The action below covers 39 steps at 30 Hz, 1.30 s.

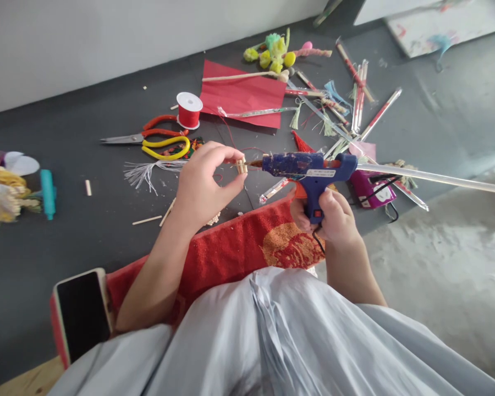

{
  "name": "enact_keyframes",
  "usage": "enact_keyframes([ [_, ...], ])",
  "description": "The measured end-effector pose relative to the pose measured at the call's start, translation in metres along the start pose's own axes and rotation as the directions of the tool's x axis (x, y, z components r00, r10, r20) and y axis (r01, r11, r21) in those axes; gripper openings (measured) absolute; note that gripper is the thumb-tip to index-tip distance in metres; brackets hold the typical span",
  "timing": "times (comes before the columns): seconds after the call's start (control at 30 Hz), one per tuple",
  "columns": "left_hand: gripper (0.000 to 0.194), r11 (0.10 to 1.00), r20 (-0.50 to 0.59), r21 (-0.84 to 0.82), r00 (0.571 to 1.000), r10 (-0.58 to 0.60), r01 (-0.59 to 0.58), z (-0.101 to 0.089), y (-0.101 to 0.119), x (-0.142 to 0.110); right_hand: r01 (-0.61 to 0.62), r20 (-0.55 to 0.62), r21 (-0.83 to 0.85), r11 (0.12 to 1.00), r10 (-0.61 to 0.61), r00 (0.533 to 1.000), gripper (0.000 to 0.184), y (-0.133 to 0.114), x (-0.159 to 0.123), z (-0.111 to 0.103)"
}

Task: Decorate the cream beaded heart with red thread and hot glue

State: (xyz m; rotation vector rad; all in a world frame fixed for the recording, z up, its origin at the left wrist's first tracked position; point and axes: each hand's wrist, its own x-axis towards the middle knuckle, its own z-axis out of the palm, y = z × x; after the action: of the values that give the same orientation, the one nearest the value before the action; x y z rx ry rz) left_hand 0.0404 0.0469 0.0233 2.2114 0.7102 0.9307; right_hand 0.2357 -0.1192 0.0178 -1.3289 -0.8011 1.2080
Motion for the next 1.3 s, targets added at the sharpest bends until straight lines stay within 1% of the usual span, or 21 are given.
enact_keyframes([
  [0.1,0.021,1.0,0.002,0.014,1.0,-0.006,0.006,0.0,0.0004,0.0002,0.01,-0.009,-0.024,1.0,-0.01,1.0,0.053,-0.0001,0.0004,-0.0001],
  [0.27,0.02,1.0,0.009,0.029,1.0,-0.012,0.012,-0.0005,0.0013,0.0003,0.01,0.042,-0.018,1.0,-0.01,0.999,0.052,-0.0014,0.0013,0.0012],
  [0.47,0.021,0.999,-0.004,0.032,1.0,-0.003,0.004,-0.0004,0.0018,0.0006,0.041,0.011,-0.011,0.999,-0.041,0.999,0.051,-0.0011,0.0002,0.0009],
  [0.7,0.02,0.999,0.015,0.044,0.999,-0.029,0.029,-0.001,0.0015,0.0002,-0.031,0.02,-0.032,0.999,0.032,0.999,0.053,-0.0025,0.0001,0.0011],
  [0.93,0.021,0.999,-0.006,0.039,0.999,-0.034,0.034,-0.0007,0.0021,0.0004,-0.009,0.031,-0.023,1.0,0.01,0.999,0.052,-0.0025,0.0002,0.0018],
  [1.07,0.021,0.999,-0.005,0.017,1.0,-0.028,0.028,-0.0006,0.0024,0.0006,0.048,0.023,-0.031,0.998,-0.048,0.999,0.051,-0.0012,-0.0001,0.0013],
  [1.13,0.022,1.0,-0.012,0.001,1.0,-0.019,0.019,-0.0006,0.0025,0.0005,0.058,0.012,-0.039,0.998,-0.058,0.998,0.05,-0.0009,-0.0005,0.0009],
  [1.27,0.021,0.999,-0.006,0.023,1.0,-0.023,0.023,-0.0008,0.0025,0.0003,-0.004,0.021,-0.035,0.999,0.004,1.0,0.051,-0.0023,-0.0008,0.0015],
  [1.3,0.02,0.999,-0.005,0.026,1.0,-0.024,0.024,-0.0009,0.0025,0.0002,-0.003,0.019,-0.034,0.999,0.004,1.0,0.051,-0.0027,-0.0009,0.0016],
])
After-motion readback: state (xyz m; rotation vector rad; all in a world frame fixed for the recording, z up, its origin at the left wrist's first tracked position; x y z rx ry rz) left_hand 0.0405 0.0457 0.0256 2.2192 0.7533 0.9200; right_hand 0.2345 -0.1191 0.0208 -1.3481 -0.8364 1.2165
